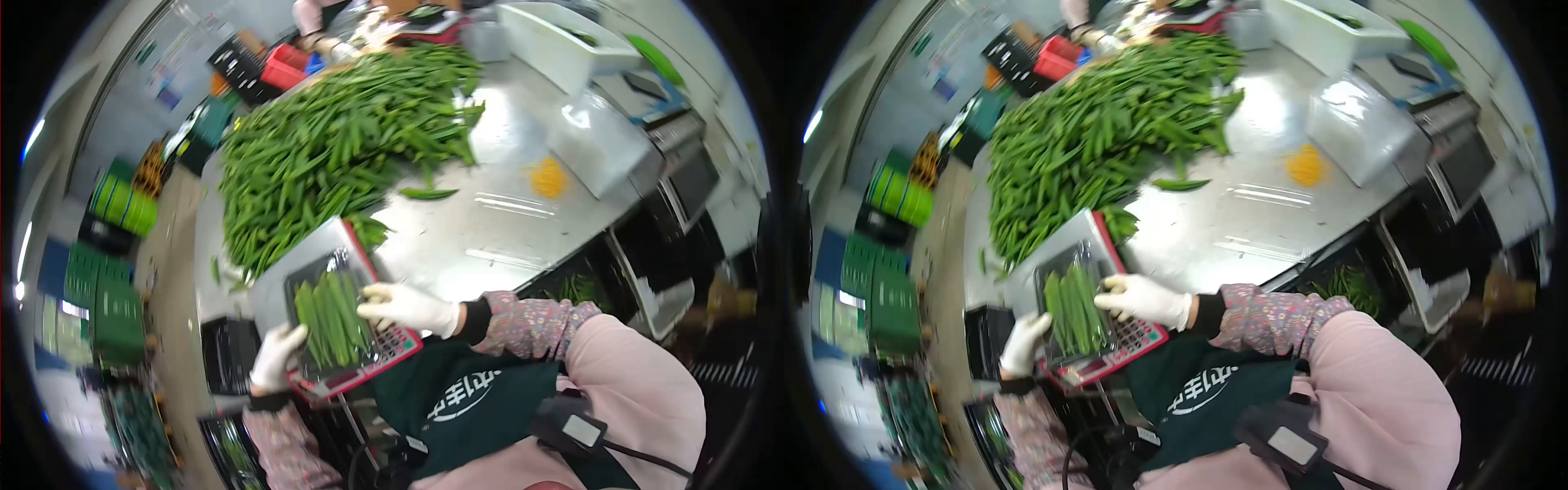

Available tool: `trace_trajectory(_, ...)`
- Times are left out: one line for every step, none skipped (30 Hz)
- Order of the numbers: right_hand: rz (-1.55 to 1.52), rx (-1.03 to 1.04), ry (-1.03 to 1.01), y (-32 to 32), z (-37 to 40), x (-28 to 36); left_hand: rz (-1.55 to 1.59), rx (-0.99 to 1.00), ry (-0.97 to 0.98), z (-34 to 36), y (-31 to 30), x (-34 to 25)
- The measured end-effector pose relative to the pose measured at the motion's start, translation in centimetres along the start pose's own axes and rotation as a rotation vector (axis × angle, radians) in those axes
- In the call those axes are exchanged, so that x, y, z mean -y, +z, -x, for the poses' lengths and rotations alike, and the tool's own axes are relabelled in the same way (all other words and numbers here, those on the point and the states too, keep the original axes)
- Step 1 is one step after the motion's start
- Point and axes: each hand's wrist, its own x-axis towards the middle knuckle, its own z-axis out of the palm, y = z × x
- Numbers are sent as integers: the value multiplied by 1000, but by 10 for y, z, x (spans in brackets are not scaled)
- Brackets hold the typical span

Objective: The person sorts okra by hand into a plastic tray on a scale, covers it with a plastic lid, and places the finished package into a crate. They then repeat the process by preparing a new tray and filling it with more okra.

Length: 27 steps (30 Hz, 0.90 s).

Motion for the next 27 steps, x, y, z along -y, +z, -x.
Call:
trace_trajectory(-3,-9,-37,-1,3,-3,12,-38,12,-7,-15,29)
trace_trajectory(-5,-6,-70,-1,5,-5,113,-111,109,7,15,17)
trace_trajectory(-25,8,-94,-1,10,-3,111,-159,188,15,31,14)
trace_trajectory(-42,30,-111,0,16,3,175,-191,263,21,44,14)
trace_trajectory(43,99,-145,-3,20,11,227,-192,284,27,56,13)
trace_trajectory(43,95,-147,-9,23,12,283,-197,304,31,63,14)
trace_trajectory(64,121,-149,-15,25,14,307,-162,301,31,64,18)
trace_trajectory(86,148,-152,-23,27,16,308,-161,301,31,65,25)
trace_trajectory(151,137,-199,-39,30,24,447,-150,247,31,68,33)
trace_trajectory(217,126,-246,-61,34,34,585,-137,192,30,70,41)
trace_trajectory(527,-133,-519,-88,30,31,601,-179,196,30,75,48)
trace_trajectory(708,-426,-469,-120,32,36,602,-178,195,32,83,46)
trace_trajectory(816,-620,-592,-152,37,49,665,-210,205,35,91,42)
trace_trajectory(810,-767,-579,-191,37,48,732,-244,217,37,96,40)
trace_trajectory(901,-917,-442,-221,46,56,777,-213,225,36,91,47)
trace_trajectory(1145,-1028,-329,-252,52,56,782,-215,224,36,94,47)
trace_trajectory(1283,-1079,-192,-281,55,52,806,-219,256,36,98,45)
trace_trajectory(1335,-1135,-76,-303,57,47,829,-223,291,35,101,44)
trace_trajectory(1407,-1179,-44,-313,59,43,833,-191,288,33,102,44)
trace_trajectory(1479,-1220,-13,-323,61,39,838,-196,291,31,106,43)
trace_trajectory(1482,-1211,-19,-332,62,34,848,-218,287,28,113,39)
trace_trajectory(1497,-1188,1,-340,61,30,858,-241,284,27,118,37)
trace_trajectory(1511,-1163,20,-349,60,27,857,-232,277,23,119,40)
trace_trajectory(1513,-1147,11,-356,59,28,848,-237,275,21,123,40)
trace_trajectory(1410,-1212,-57,-361,58,30,845,-234,262,21,127,38)
trace_trajectory(1303,-1274,-123,-366,57,30,841,-230,248,21,130,36)
trace_trajectory(1199,-1346,-215,-362,61,39,841,-225,241,21,133,35)
